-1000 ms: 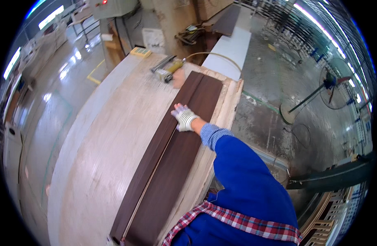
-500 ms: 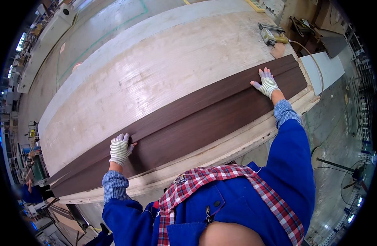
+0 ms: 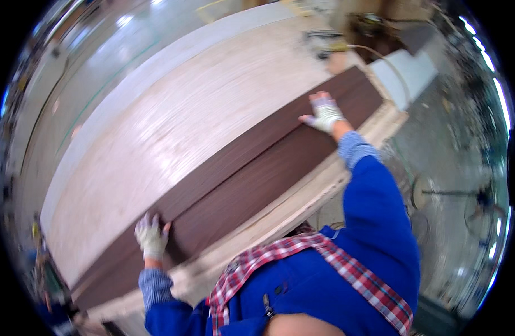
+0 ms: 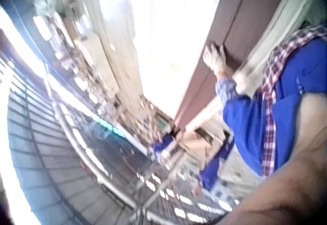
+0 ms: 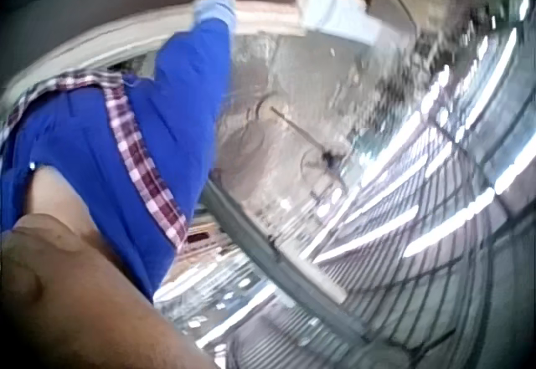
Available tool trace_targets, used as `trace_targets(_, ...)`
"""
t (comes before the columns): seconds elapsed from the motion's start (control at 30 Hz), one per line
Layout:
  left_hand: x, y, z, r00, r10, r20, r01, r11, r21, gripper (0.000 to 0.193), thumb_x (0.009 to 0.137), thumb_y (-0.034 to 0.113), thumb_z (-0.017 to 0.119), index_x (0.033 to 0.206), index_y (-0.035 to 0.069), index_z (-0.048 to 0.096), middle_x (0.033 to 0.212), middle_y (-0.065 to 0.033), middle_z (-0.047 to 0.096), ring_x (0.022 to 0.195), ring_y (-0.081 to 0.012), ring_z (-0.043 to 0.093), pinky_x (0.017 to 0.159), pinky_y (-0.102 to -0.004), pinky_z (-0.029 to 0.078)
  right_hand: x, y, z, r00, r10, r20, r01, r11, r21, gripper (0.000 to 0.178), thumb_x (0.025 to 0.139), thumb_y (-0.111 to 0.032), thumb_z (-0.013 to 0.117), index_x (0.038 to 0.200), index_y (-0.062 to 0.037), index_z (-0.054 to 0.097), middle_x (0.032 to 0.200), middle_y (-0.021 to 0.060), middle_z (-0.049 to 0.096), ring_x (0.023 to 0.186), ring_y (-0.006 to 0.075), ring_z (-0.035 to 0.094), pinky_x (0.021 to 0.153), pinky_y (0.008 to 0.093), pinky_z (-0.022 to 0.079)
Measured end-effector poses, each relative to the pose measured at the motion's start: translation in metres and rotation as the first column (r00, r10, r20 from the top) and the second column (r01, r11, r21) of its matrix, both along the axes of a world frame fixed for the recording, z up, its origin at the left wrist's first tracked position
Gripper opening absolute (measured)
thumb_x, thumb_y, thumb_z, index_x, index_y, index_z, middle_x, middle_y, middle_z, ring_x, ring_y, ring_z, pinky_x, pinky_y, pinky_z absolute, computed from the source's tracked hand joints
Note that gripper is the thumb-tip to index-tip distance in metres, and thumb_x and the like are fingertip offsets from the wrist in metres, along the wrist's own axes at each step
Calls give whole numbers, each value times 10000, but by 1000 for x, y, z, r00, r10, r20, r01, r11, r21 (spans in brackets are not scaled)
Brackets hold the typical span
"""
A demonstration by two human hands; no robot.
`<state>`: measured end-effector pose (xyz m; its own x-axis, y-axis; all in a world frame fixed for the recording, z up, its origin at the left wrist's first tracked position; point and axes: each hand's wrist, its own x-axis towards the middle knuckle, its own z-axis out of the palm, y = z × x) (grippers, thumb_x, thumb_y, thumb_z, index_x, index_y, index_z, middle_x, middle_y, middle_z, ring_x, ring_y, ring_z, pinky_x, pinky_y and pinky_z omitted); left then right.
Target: The person places dark brown wooden strips onto a large white board and secures them using a pneumatic nail gun. They repeat this process for multiple strips, aligning them carefully before fastening.
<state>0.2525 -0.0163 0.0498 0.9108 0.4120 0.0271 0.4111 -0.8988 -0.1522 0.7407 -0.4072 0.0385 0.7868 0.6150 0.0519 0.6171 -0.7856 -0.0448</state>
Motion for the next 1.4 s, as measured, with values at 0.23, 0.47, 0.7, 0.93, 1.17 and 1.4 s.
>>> trace_targets(0.23, 134, -149, -19, 914, -220, 341, 284, 948, -148, 535, 773, 412, 577, 1128, 19, 502, 1148, -190, 491, 1048, -352, 467, 884, -470, 351, -11, -10, -4, 985, -3, -173, -13, 995, -95, 1005, 750, -709, 387, 1362, 66, 199, 1394, 341, 149, 1315, 457, 137, 1060, 530, 137)
trace_targets(0.47, 396, -311, -53, 858, -174, 484, 306, 929, -207, 496, 733, 321, 617, 1118, 29, 508, 1153, -145, 501, 1064, -319, 468, 892, -459, 351, 18, -56, -25, 918, 346, -195, -307, 929, 205, 802, 820, -522, 445, 1348, 50, 252, 1400, 287, 212, 1315, 397, 199, 1078, 450, 159)
trace_targets(0.7, 503, -382, -45, 893, -51, 447, 166, 961, -221, 371, 718, 325, 671, 988, 84, 590, 1060, -89, 540, 982, -294, 504, 815, -432, 383, 109, -150, -15, 944, 330, -2, -222, 639, 737, 341, 772, -118, 520, 1089, 7, 525, 1184, 204, 506, 1075, 344, 505, 933, 418, 411)
trace_targets(0.93, 510, -380, -35, 898, -48, 437, 170, 954, -245, 373, 703, 342, 688, 950, 80, 591, 990, -78, 545, 926, -280, 518, 782, -419, 376, 274, -77, -19, 994, 76, 82, -108, 851, 514, 594, 717, -156, 565, 1261, -7, 381, 1251, 188, 441, 1138, 329, 437, 981, 424, 333)
trace_targets(1.17, 513, -379, -29, 912, -31, 409, 142, 959, -244, 374, 690, 345, 674, 942, 88, 569, 964, -73, 546, 897, -281, 519, 775, -425, 381, 368, -22, -53, 983, 183, -16, -183, 982, -53, 500, 830, -122, 463, 1306, -20, 344, 1037, 152, 588, 976, 284, 559, 893, 408, 415)
trace_targets(1.4, 511, -376, -41, 888, -12, 460, 152, 951, -268, 381, 683, 334, 677, 947, 77, 579, 988, -79, 566, 940, -282, 517, 809, -425, 376, 390, -50, 48, 898, 330, -290, -383, 911, -152, 528, 699, -277, 666, 1157, -75, 497, 978, 205, 619, 918, 350, 597, 787, 415, 472)
